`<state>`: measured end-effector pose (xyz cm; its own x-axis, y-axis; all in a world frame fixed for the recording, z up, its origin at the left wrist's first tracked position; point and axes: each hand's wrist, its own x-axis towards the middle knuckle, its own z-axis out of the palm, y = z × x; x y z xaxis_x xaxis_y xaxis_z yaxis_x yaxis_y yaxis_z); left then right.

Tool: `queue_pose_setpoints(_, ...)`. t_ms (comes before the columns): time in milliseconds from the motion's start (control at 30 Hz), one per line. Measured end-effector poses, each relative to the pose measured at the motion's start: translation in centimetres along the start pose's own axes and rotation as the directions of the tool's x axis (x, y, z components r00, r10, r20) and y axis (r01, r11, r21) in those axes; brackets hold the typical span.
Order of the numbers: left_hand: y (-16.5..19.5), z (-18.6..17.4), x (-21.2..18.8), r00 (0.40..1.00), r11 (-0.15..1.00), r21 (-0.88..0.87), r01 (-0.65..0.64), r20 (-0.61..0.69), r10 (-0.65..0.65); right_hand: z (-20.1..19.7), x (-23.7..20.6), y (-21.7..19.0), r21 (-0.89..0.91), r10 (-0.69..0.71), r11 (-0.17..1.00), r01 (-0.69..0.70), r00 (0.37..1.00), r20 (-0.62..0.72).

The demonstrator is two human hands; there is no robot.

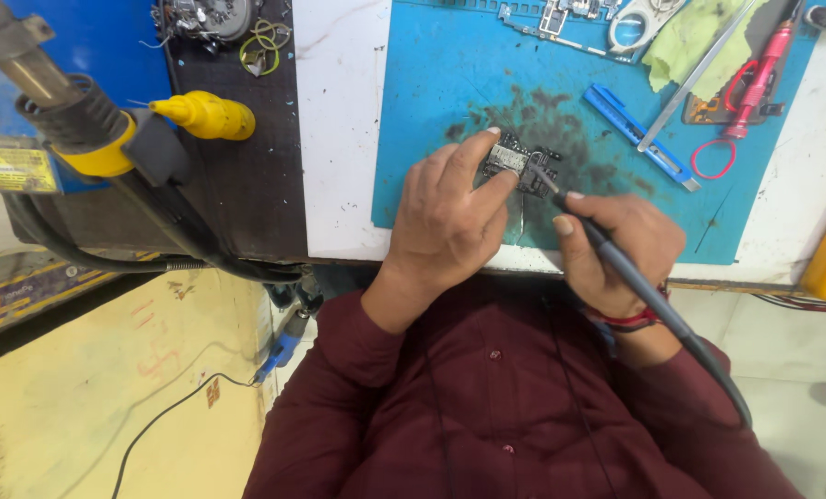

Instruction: The person cleans a small circuit board with a cloth, then uses a hot air gun and tweezers to heat and adjust components. They continue by soldering multiple points on the board with a soldering iron and solder wire, occasionally using tweezers to hold parts in place.

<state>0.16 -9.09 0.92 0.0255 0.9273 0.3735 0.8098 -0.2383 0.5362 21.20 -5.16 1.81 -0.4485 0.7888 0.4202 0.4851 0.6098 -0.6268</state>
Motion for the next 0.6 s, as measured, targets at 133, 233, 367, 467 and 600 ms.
queue_pose_setpoints(133, -0.15, 0.01, 0.09, 1.000, 1.000, 0.002, 0.007, -0.006, -0.007, 0.59, 0.04, 0.25, -0.020, -0.060, 0.998, 0.060, 0.998, 0.000)
queue_pose_setpoints(233, -0.11, 0.08, 0.12, 1.000, 1.000, 0.001, 0.008, -0.003, -0.008, 0.66, 0.03, 0.41, -0.018, -0.064, 0.998, 0.064, 0.998, -0.006)
queue_pose_setpoints(367, -0.24, 0.17, 0.17, 1.000, 1.000, -0.005, 0.002, -0.007, -0.002, 0.72, 0.06, 0.41, -0.021, -0.050, 0.999, 0.050, 0.999, 0.005)
queue_pose_setpoints(467, -0.24, 0.13, 0.11, 1.000, 1.000, -0.005, 0.002, -0.006, -0.002, 0.79, 0.15, 0.43, -0.009, -0.057, 0.998, 0.057, 0.998, 0.003)
queue_pose_setpoints(600, -0.22, 0.16, 0.10, 1.000, 1.000, -0.007, 0.000, -0.004, 0.000, 0.81, 0.13, 0.40, -0.020, -0.060, 0.998, 0.060, 0.998, -0.003)
